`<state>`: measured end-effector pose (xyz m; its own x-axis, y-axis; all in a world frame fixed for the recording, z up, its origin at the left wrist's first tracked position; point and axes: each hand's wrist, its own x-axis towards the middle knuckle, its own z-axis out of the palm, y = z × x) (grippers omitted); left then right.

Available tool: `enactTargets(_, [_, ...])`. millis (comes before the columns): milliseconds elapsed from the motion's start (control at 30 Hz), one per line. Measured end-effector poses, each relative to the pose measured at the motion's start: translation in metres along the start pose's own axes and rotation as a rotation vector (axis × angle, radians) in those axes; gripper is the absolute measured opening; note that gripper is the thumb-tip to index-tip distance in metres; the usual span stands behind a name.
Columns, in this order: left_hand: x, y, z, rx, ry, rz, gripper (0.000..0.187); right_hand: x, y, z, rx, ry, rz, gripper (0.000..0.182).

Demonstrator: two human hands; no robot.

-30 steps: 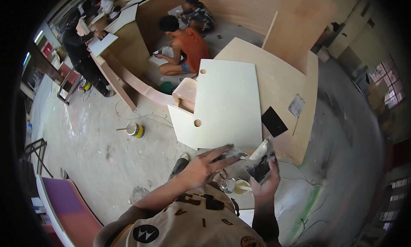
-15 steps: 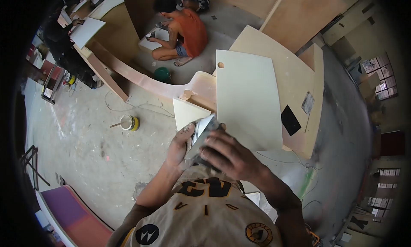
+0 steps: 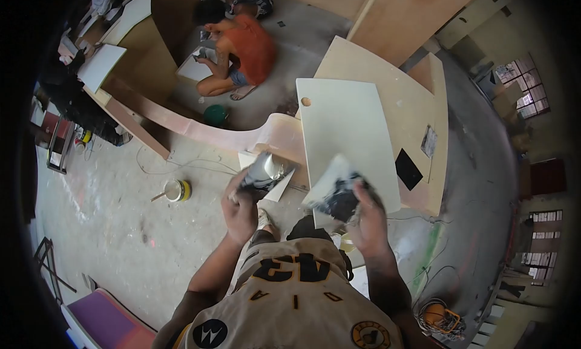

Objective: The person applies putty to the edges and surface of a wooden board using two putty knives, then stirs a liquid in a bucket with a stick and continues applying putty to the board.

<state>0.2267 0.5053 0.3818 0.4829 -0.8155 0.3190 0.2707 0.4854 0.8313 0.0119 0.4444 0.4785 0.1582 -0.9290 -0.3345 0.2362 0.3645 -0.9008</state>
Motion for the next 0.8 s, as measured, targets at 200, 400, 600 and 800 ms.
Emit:
enactTargets(200, [0.027, 0.009, 0.022, 0.462, -0.474, 0.584, 0.043, 0.017, -0.007, 0.015, 0.362, -0.373, 0.517, 0.024])
enactTargets(400, [0.029, 0.027, 0.028, 0.819, -0.461, 0.434, 0.057, 0.058, -0.047, -0.001, 0.264, -0.323, 0.271, 0.025])
enactTargets(600, [-0.028, -0.014, 0.013, 0.416, -0.027, 0.063, 0.039, 0.201, -0.085, -0.017, -0.82, -0.395, -0.355, 0.037])
enactTargets(800, [-0.05, -0.022, 0.022, 0.271, 0.384, -0.027, 0.047, 0.321, -0.063, -0.019, -1.606, -0.488, -0.828, 0.027])
